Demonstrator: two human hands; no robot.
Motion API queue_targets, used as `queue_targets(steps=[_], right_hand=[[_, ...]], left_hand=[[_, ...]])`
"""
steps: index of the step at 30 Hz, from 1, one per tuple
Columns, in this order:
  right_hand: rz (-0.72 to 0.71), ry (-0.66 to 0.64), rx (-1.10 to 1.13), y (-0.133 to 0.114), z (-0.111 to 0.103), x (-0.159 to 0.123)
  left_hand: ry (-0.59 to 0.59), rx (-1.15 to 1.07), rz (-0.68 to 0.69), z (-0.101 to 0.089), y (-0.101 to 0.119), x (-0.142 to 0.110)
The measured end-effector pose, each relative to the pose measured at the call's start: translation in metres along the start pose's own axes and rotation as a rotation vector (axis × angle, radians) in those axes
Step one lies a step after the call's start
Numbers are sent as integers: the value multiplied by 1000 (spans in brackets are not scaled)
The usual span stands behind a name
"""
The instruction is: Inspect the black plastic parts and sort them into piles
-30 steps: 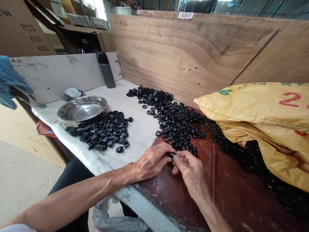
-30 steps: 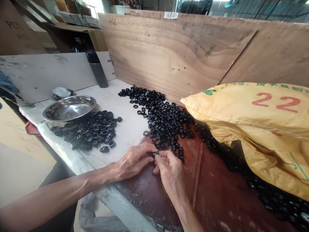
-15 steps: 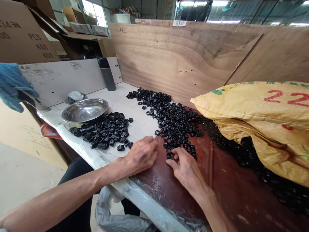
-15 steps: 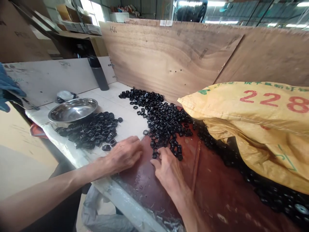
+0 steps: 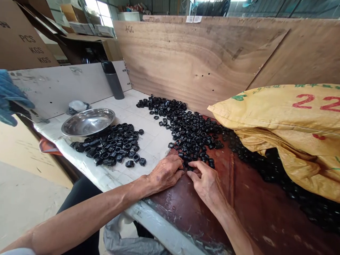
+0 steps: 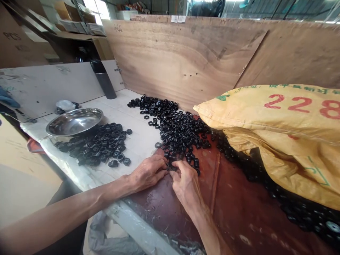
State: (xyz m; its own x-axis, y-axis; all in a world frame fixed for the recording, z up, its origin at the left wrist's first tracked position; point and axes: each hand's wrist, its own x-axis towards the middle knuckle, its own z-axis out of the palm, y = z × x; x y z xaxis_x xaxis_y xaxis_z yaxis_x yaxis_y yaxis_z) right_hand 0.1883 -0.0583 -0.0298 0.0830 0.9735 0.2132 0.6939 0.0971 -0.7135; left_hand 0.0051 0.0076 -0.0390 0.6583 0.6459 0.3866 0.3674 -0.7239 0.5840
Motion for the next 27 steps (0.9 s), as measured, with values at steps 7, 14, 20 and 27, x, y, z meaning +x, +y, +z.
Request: queue_targets(steps=[7, 14, 20, 27], right_hand=[[127, 7, 282, -14, -1, 0], [-22, 86, 320, -11, -5, 2], [77, 96, 393, -13, -6, -1], [182, 88, 464, -20, -6, -2]], left_hand=[[48, -703, -546, -11, 16, 10], [23, -995, -547, -23, 23, 12], [32, -1055, -497, -19, 21, 11], [39, -1125, -457, -20, 25, 11]])
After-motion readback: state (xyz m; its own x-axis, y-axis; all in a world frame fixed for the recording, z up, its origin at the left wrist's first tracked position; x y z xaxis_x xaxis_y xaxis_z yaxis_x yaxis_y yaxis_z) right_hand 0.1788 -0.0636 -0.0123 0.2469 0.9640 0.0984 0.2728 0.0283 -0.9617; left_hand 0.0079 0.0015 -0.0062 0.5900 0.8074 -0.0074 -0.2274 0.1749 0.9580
